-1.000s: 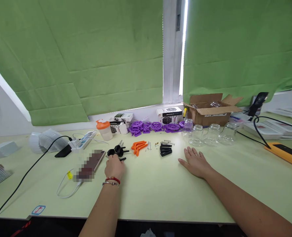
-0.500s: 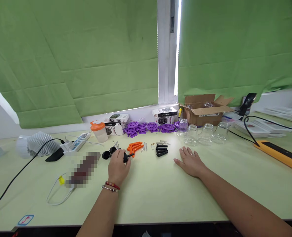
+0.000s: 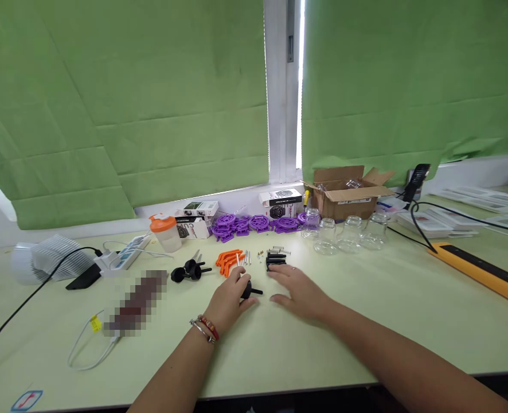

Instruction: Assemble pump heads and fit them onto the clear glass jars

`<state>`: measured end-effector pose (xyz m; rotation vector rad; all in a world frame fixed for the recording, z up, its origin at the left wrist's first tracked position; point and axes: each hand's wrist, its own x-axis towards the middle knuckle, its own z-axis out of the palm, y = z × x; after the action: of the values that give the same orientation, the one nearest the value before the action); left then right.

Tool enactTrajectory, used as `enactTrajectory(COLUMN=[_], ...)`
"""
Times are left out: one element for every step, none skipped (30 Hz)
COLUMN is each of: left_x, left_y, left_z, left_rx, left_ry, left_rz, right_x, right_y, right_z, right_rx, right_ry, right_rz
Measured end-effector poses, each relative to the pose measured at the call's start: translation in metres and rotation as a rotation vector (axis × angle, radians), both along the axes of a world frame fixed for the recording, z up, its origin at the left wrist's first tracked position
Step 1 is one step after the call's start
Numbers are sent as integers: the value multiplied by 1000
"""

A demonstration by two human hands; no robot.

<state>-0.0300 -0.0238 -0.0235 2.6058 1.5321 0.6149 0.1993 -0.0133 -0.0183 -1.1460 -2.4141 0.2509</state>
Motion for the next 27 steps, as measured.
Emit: enactTrajectory(left_x=[4, 8, 12, 14, 15, 16, 15, 14, 13, 12, 10, 9, 7, 6, 5, 3, 2, 0, -1, -2, -2, -2, -2, 0, 1, 3, 4], left_y=[1, 2, 4, 5, 7, 9, 10, 11, 12, 13, 13, 13, 13, 13, 13, 13, 12, 12, 11, 11, 10, 10, 9, 9, 9, 9, 8], left_z=[2, 4, 6, 9, 10, 12, 12, 11, 10, 7, 4, 1, -2, -4, -6, -7, -8, -7, -7, -6, -5, -5, -5, -5, -5, -5, -4], left_rx=[-7, -13, -18, -20, -22, -24, -25, -26, -25, -22, -25, -33, -47, -64, -76, -83, -83, -76, -69, -64, -63, -63, -65, -67, -71, -75, -84], left_ry=[0, -1, -7, -21, -44, -72, -104, -135, -164, -190, -212, -229, -238, -240, -240, -239, -240, -246, -253, -263, -274, -288, -306, -332, -365, -406, -448], left_rz=[-27, -48, -56, -51, -42, -32, -27, -32, -43, -55, -67, -74, -73, -64, -46, -25, -5, 16, 31, 41, 47, 47, 41, 34, 29, 28, 28], right_x=[-13, -24, -35, -44, -50, -55, -58, -59, -58, -57, -55, -53, -52, -51, -50, -49, -49, -49, -50, -50, -51, -51, -51, -52, -52, -52, -52], right_y=[-4, -6, -7, -6, -4, -1, 1, 4, 6, 7, 7, 7, 6, 6, 5, 5, 5, 5, 6, 6, 7, 6, 6, 5, 5, 4, 4], right_z=[4, 8, 12, 16, 19, 22, 24, 24, 23, 21, 18, 14, 10, 6, 3, 0, -2, -3, -3, -3, -3, -2, -2, -2, -2, -3, -4], right_rx=[-5, -28, -67, -104, -123, -137, -147, -164, -192, -228, -268, -304, -328, -338, -335, -323, -307, -290, -272, -253, -235, -220, -210, -206, -207, -216, -234], right_ry=[-8, -27, -58, -93, -122, -137, -122, -90, -42, 13, 62, 98, 119, 124, 116, 100, 79, 57, 37, 22, 13, 11, 14, 22, 33, 49, 75], right_rz=[42, 48, 25, -15, -52, -81, -108, -126, -138, -144, -145, -142, -134, -126, -117, -109, -100, -90, -79, -65, -50, -39, -32, -30, -30, -30, -25])
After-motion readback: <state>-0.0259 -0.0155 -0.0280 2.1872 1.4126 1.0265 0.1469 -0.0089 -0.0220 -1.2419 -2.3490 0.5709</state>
